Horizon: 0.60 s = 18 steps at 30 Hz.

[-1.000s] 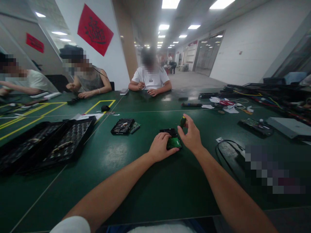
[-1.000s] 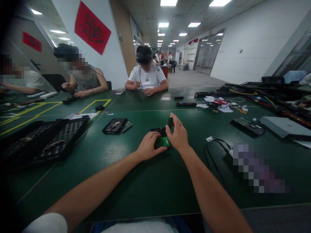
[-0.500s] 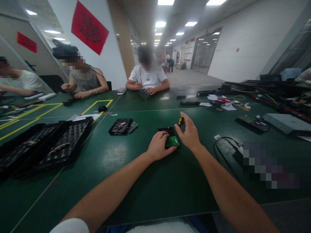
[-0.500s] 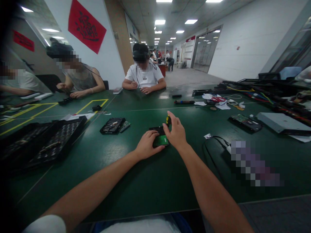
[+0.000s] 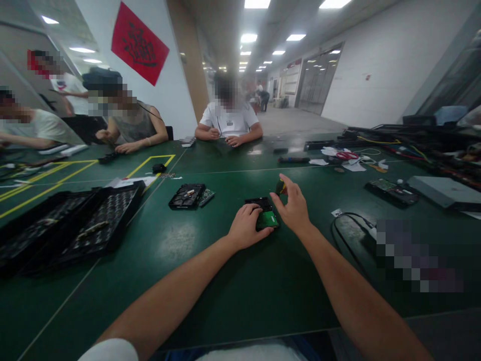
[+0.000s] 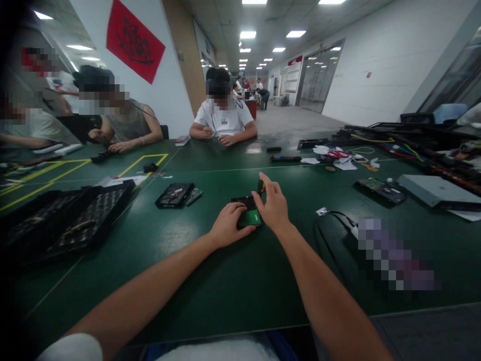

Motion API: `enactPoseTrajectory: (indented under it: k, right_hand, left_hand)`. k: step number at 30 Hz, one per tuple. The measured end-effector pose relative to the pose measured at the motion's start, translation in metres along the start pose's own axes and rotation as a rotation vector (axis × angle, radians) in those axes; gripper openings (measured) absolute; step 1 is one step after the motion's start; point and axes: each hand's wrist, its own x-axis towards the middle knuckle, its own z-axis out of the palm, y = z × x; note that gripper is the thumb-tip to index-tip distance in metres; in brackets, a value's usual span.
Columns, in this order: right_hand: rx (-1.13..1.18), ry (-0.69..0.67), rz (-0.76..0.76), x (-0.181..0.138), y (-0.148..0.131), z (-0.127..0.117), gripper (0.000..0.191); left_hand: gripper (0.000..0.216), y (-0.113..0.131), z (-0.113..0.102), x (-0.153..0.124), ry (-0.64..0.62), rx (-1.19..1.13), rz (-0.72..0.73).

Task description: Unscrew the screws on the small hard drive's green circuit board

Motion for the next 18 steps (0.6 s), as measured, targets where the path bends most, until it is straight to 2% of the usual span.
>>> enactPoseTrajectory:
  k: [8, 14, 18]
  right_hand:
    - [0.073, -0.003, -0.035, -0.0011, 0.0005, 0.0028, 0.066]
    - [-0.005, -0.003, -0.009, 0.0001, -0.0014, -0.0001, 0.061]
    - [0.062, -0.021, -0.019, -0.0003, -0.001, 0.0006, 0.064]
  left_hand:
    - [0.067, -0.0002, 0.0001, -0.0001, 0.007, -0.007, -0.001]
    - [0.065, 0.0011, -0.0013, -0.0002, 0.006, -0.004, -0.002]
    - [0.065, 0.001, -0.0016, 0.0001, 0.005, -0.007, 0.005]
